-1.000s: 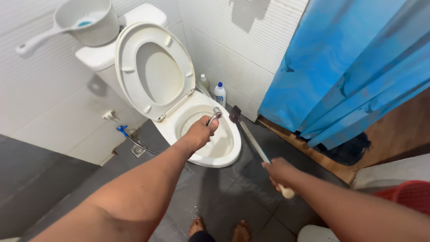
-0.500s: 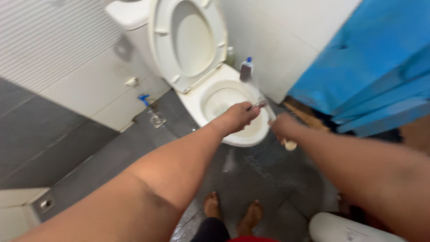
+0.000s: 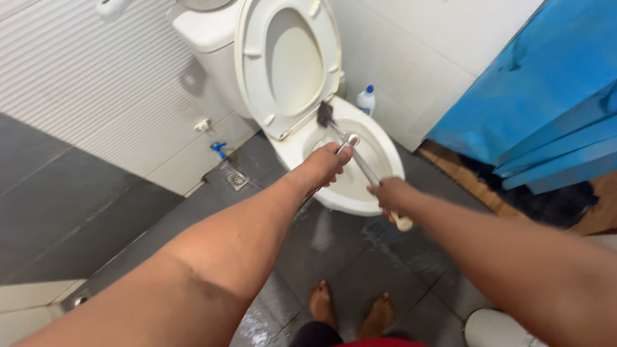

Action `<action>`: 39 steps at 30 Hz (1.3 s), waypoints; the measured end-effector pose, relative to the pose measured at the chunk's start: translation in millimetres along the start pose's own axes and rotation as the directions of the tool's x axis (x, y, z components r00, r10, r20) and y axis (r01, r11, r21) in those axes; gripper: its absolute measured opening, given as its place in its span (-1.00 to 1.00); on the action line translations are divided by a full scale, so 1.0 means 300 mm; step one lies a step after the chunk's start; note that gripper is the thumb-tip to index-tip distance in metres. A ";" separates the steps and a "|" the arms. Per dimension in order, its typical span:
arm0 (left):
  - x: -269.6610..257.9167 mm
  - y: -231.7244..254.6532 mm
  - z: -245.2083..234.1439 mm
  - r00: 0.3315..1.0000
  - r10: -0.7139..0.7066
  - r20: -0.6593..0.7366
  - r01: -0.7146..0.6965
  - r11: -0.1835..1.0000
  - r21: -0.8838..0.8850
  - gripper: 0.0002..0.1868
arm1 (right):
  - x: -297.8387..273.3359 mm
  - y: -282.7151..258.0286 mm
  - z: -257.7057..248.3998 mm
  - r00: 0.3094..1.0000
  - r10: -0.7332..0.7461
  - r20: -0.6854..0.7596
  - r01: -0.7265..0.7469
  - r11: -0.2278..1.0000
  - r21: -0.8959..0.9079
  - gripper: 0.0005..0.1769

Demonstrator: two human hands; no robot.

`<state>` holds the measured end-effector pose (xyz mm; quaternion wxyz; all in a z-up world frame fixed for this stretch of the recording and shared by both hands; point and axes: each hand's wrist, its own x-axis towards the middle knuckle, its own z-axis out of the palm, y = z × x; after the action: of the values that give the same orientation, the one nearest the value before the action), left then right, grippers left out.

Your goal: The person scrubs the inside of a white toilet bowl using a long-handled brush while simultaneously rinsing with a handheld bidet sprayer. The person then scrubs the exterior base of the toilet and rinses the floor area around it.

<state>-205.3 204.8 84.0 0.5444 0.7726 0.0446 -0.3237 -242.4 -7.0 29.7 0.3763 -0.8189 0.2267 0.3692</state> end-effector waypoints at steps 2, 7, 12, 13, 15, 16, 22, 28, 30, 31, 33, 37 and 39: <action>-0.023 -0.021 -0.011 1.000 -0.029 -0.010 0.029 1.000 -0.004 -0.58 | -0.006 -0.002 0.065 0.997 0.067 0.024 -0.069 0.989 0.132 -0.56; -0.074 -0.076 -0.021 0.997 -0.035 -0.066 0.034 0.999 -0.016 -0.56 | 0.090 0.027 0.118 0.993 0.105 0.048 -0.115 0.940 0.322 -0.56; -0.129 -0.134 -0.022 0.992 -0.034 -0.124 0.038 0.999 0.031 -0.53 | 0.280 -0.092 0.079 0.994 0.085 0.072 -0.107 0.906 0.410 -0.66; -0.140 -0.144 -0.021 0.991 -0.035 -0.127 0.040 0.999 0.035 -0.52 | 0.294 -0.102 0.100 0.989 0.102 0.107 -0.140 0.884 0.447 -0.67; -0.164 -0.158 -0.020 0.989 -0.018 -0.144 0.017 1.000 -0.005 -0.54 | 0.287 -0.113 0.114 0.978 0.137 0.154 -0.199 0.831 0.519 -0.69; -0.172 -0.161 -0.012 0.990 -0.002 -0.143 -0.001 1.000 -0.024 -0.54 | 0.256 -0.083 0.146 0.982 0.053 0.181 -0.140 0.848 0.510 -0.56; -0.208 -0.200 -0.055 0.994 -0.042 -0.097 0.041 0.999 -0.004 -0.57 | 0.026 0.035 0.409 0.982 0.067 0.179 -0.158 0.811 0.564 -0.52; -0.181 -0.264 -0.134 0.999 0.025 -0.036 -0.028 0.995 -0.091 -0.58 | 0.008 -0.095 0.450 0.985 0.085 0.152 -0.168 0.701 0.693 -0.57; -0.158 -0.298 -0.163 0.999 -0.005 -0.039 0.003 0.998 -0.064 -0.62 | -0.012 -0.083 0.564 0.988 0.128 0.088 -0.153 0.711 0.686 -0.55; -0.145 -0.315 -0.180 0.999 -0.018 -0.040 0.016 0.999 -0.050 -0.63 | -0.024 -0.072 0.635 0.987 0.151 0.054 -0.147 0.717 0.681 -0.54; -0.118 -0.346 -0.215 1.000 -0.028 0.001 0.028 0.998 -0.061 -0.63 | -0.081 0.004 0.788 0.999 0.002 0.052 -0.037 0.728 0.685 -0.54; -0.158 -0.396 -0.283 0.994 0.007 0.109 0.003 0.995 -0.097 -0.67 | -0.147 0.045 0.972 0.985 0.132 0.113 -0.174 0.724 0.667 -0.56; -0.184 -0.399 -0.327 0.982 0.094 0.166 -0.082 0.993 -0.080 -0.67 | -0.065 -0.038 0.945 0.991 0.126 0.037 -0.121 0.765 0.632 -0.48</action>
<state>-254.7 354.2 36.4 0.5877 0.7231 -0.0243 -0.3621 -370.3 224.0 -76.0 0.6037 -0.6294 0.3926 0.2920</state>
